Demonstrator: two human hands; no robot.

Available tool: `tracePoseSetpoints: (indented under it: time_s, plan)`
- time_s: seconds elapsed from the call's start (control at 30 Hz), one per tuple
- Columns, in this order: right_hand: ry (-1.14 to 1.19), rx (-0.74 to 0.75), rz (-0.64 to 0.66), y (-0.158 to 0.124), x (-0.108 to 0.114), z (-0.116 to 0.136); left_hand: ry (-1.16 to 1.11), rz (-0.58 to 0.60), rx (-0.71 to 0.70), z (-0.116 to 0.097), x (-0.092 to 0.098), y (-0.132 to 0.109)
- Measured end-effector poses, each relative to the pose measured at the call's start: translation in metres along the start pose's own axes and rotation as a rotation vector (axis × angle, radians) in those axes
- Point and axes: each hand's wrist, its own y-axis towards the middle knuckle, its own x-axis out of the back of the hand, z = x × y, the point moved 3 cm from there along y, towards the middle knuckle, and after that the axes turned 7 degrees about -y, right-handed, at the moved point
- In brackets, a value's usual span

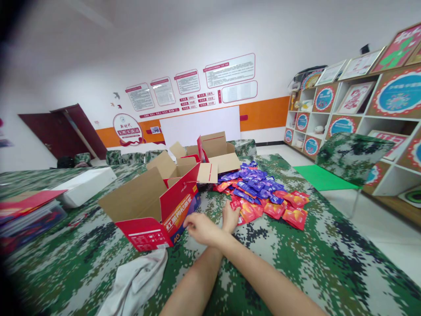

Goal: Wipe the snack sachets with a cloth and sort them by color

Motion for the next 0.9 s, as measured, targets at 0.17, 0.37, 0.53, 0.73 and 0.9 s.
tracePoseSetpoints:
  time_s: [0.17, 0.37, 0.53, 0.73, 0.9]
  plan:
    - [-0.013, 0.3, 0.414, 0.012, -0.062, 0.07, 0.048, 0.038, -0.041, 0.005, -0.007, -0.003]
    - [-0.087, 0.29, 0.544, 0.013, -0.109, 0.091, 0.069, -0.052, -0.18, 0.006, -0.005, -0.001]
    - [0.034, 0.153, 0.336, 0.011, -0.091, 0.073, 0.274, -0.123, -0.239, 0.005, -0.001, -0.009]
    - [0.085, -0.034, 0.178, -0.003, -0.063, 0.045, 0.449, 0.044, -0.323, -0.008, -0.005, -0.034]
    - [0.14, -0.145, 0.028, -0.022, -0.028, 0.042, 0.457, 0.092, -0.225, -0.017, 0.033, -0.078]
